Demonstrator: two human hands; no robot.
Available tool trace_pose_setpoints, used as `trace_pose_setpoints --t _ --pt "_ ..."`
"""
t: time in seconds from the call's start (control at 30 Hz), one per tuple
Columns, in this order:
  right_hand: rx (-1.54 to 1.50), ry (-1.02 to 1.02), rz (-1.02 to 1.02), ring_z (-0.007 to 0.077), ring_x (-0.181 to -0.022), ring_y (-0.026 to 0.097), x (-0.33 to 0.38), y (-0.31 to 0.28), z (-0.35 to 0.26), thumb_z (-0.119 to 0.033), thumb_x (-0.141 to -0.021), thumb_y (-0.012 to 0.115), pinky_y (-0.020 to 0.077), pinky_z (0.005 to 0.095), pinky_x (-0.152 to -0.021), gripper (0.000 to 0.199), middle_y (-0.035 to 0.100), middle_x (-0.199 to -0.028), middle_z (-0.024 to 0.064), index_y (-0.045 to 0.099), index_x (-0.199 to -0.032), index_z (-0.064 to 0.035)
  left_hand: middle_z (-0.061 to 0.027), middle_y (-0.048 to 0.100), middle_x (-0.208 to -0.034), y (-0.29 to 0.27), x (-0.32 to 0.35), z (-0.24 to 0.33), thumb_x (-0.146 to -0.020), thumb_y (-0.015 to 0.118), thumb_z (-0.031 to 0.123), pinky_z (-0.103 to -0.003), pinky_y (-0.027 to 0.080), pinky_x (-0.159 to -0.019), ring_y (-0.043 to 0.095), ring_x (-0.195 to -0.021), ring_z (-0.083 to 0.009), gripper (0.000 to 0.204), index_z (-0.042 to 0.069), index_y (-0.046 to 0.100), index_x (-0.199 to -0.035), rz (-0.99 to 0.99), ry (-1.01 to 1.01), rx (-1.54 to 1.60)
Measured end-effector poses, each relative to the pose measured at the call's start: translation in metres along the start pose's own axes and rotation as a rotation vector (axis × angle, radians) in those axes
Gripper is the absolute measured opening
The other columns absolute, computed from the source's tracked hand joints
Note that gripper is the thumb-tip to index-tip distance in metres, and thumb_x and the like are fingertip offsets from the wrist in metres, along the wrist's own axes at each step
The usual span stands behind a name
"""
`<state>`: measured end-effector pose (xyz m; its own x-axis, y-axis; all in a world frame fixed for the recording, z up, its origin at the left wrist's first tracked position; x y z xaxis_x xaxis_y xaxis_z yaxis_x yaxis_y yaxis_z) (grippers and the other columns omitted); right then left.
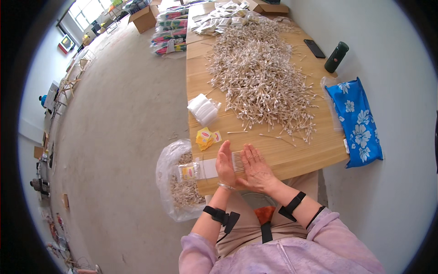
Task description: Packaging a set of cotton swabs into a small plastic bag and sealing it.
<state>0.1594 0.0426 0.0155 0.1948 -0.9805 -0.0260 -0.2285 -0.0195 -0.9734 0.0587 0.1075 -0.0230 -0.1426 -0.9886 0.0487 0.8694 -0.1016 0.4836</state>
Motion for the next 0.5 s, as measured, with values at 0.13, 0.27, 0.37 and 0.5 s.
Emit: trace_pose_setpoints --t 0.13,0.27,0.37,0.5 --pt "-0.053 0.013 -0.013 0.0388 -0.143 0.01 0.0 -0.002 0.004 -0.067 -0.076 0.057 0.0098 0.0453 -0.117 0.11 0.013 -0.151 0.0291 0.018 -0.143 0.0111 -0.0114 0.049 -0.134 -0.001 0.016 0.022 -0.099 0.046 0.032 -0.035 0.03 -0.109 0.042 -0.126 -0.0236 0.046 0.0 0.047 -0.133 -0.13 -0.004 -0.282" --pt "-0.069 -0.011 0.038 0.0381 -0.143 0.01 0.001 -0.002 0.004 -0.067 -0.074 0.059 0.0084 0.0451 -0.118 0.112 0.014 -0.151 0.0288 0.017 -0.143 0.0115 -0.0094 0.056 -0.11 0.009 0.055 0.043 -0.09 0.059 0.026 -0.038 0.039 -0.093 0.052 -0.101 -0.0273 0.042 0.005 0.055 -0.126 -0.435 0.295 -1.179" --pt "0.029 -0.027 -0.008 0.0405 -0.142 0.013 0.002 -0.001 0.002 -0.063 -0.074 0.06 0.0111 0.046 -0.117 0.111 0.015 -0.15 0.03 0.015 -0.143 0.0122 -0.0101 0.052 -0.105 0.018 0.074 0.047 -0.088 0.059 0.031 -0.039 0.038 -0.089 0.048 -0.095 -0.0293 0.049 0.007 0.053 -0.131 -0.531 0.426 -1.424" --pt "0.02 -0.027 0.043 0.0392 -0.143 0.012 0.002 0.002 0.003 -0.061 -0.074 0.06 0.0088 0.0454 -0.118 0.11 0.015 -0.151 0.0292 0.015 -0.143 0.0117 -0.007 0.052 -0.109 0.022 0.077 0.046 -0.085 0.062 0.035 -0.04 0.034 -0.089 0.047 -0.1 -0.0255 0.055 0.008 0.051 -0.131 -0.534 0.395 -1.516"
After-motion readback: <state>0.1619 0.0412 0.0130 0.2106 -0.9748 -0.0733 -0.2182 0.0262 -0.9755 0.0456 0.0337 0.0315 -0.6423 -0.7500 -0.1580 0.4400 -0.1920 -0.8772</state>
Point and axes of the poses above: each hand's wrist, its own x-axis away from the middle knuckle, its own y-axis out of the palm, z = x × y, the point moved 7 cm from there along -x, towards the middle knuckle
